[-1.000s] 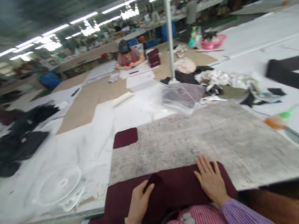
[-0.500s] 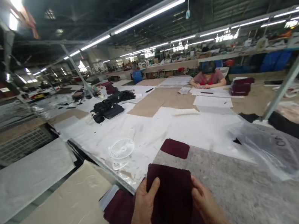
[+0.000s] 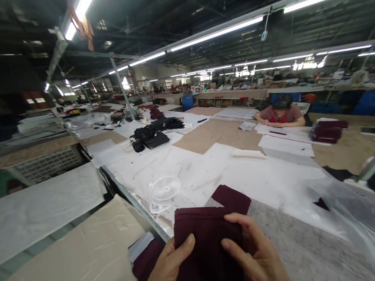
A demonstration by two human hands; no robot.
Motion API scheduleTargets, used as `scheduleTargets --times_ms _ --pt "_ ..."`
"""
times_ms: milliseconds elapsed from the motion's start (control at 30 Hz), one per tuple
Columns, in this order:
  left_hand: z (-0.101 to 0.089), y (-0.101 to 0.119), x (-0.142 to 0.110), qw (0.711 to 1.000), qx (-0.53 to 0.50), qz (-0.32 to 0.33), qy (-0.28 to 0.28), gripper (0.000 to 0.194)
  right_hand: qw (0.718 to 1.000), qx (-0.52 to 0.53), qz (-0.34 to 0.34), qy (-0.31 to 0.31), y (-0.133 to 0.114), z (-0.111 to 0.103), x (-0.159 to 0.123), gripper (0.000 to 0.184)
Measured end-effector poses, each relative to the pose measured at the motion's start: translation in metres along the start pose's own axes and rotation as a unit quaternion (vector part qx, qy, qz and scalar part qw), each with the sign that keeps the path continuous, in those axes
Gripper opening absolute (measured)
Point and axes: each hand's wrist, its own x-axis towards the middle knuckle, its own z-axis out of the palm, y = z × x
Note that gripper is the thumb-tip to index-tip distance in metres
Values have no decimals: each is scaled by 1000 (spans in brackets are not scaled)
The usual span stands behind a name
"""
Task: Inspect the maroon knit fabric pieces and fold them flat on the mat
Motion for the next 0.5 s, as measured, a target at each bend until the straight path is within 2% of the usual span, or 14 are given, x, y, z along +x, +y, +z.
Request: scheduleTargets --times_ms 200,267,367,500 --pt "-3 6 -9 999 16 30 24 25 994 -101 -33 -17 -12 0 7 24" --pt "-3 5 -10 998 26 49 22 24 995 -99 -12 -10 -16 3 6 25" --pt "-4 4 -9 996 36 77 14 25 996 -87 8 -36 -18 6 5 29" --pt "-2 5 -9 996 33 83 16 28 994 -87 4 -69 -8 5 9 29"
